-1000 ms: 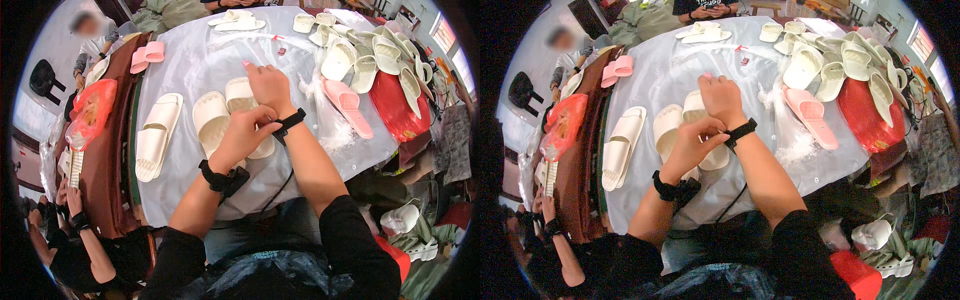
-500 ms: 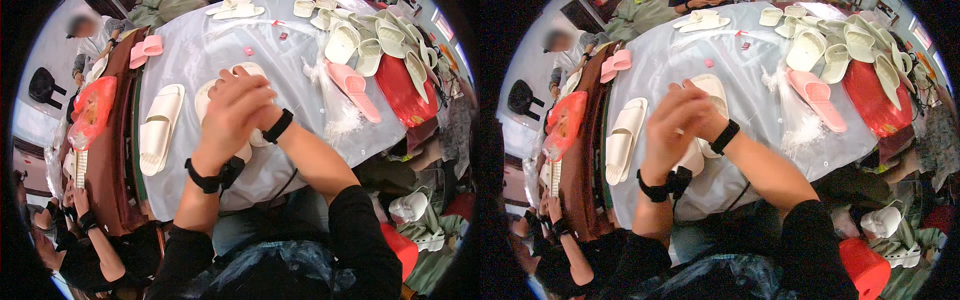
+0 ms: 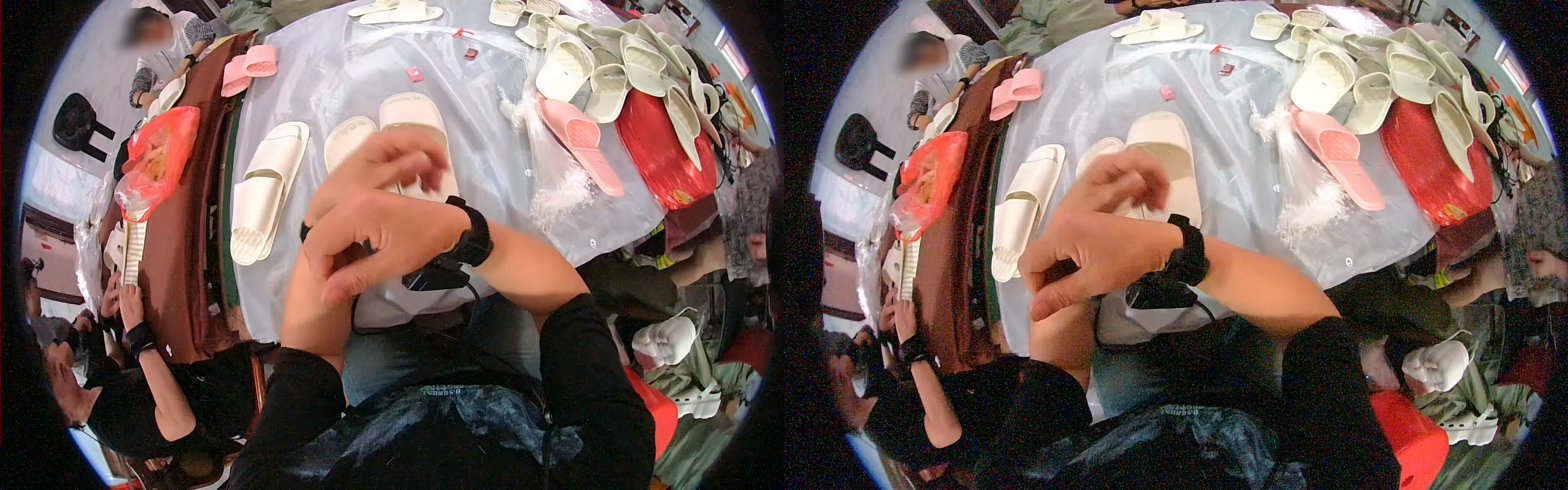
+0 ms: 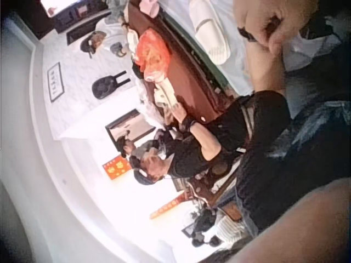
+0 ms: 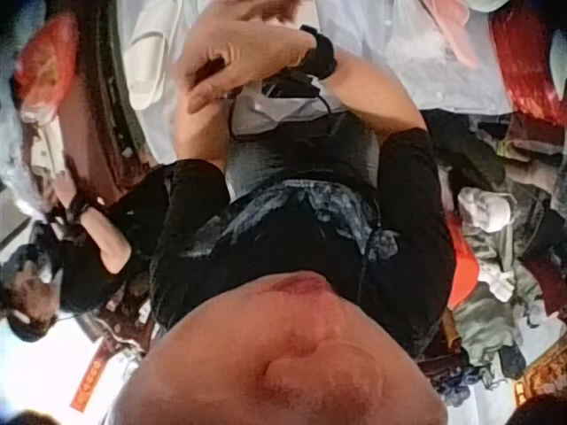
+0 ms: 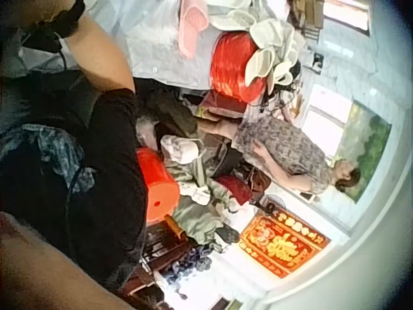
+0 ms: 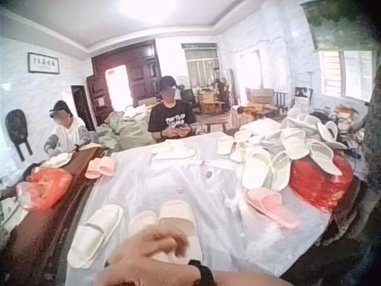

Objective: The recorder is processing white slippers by inspecting and labeling them at a workshop table.

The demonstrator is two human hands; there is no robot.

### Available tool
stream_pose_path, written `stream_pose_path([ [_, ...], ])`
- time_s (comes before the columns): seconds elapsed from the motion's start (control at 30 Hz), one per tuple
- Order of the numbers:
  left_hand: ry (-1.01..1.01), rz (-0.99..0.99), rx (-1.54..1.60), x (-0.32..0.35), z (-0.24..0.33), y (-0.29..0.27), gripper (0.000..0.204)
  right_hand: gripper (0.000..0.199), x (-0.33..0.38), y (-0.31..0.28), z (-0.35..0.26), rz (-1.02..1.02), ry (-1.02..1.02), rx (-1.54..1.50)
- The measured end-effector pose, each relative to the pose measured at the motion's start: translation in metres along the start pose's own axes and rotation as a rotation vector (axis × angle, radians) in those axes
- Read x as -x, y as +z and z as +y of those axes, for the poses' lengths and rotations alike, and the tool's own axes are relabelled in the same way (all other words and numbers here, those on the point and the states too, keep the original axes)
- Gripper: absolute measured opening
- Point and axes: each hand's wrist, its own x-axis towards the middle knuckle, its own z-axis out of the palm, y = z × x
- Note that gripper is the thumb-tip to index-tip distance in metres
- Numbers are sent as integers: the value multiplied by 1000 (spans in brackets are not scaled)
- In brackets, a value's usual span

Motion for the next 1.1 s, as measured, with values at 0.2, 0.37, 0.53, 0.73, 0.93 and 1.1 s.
stream_pose_path([
  [0.2, -48, 222, 79, 18, 5, 75, 38, 29, 0, -5, 2, -18, 74, -102],
  [0.37, -90, 229, 97, 8, -3, 63, 31, 28, 1, -7, 6, -58, 66, 14],
  [0.53, -207, 202, 139, -4, -11, 48, 26, 32, 0, -18, 3, 71, 44, 7],
  [0.73, -367, 112, 183, -20, -29, 22, 24, 26, -13, -57, -34, 164, 45, 244],
  [0.93, -303, -64, 400, -30, -41, 6, 28, 16, -33, -103, -39, 618, -34, 223],
  [1.1, -87, 70, 456, -29, -45, 3, 36, 21, -38, -129, -6, 903, -71, -68],
])
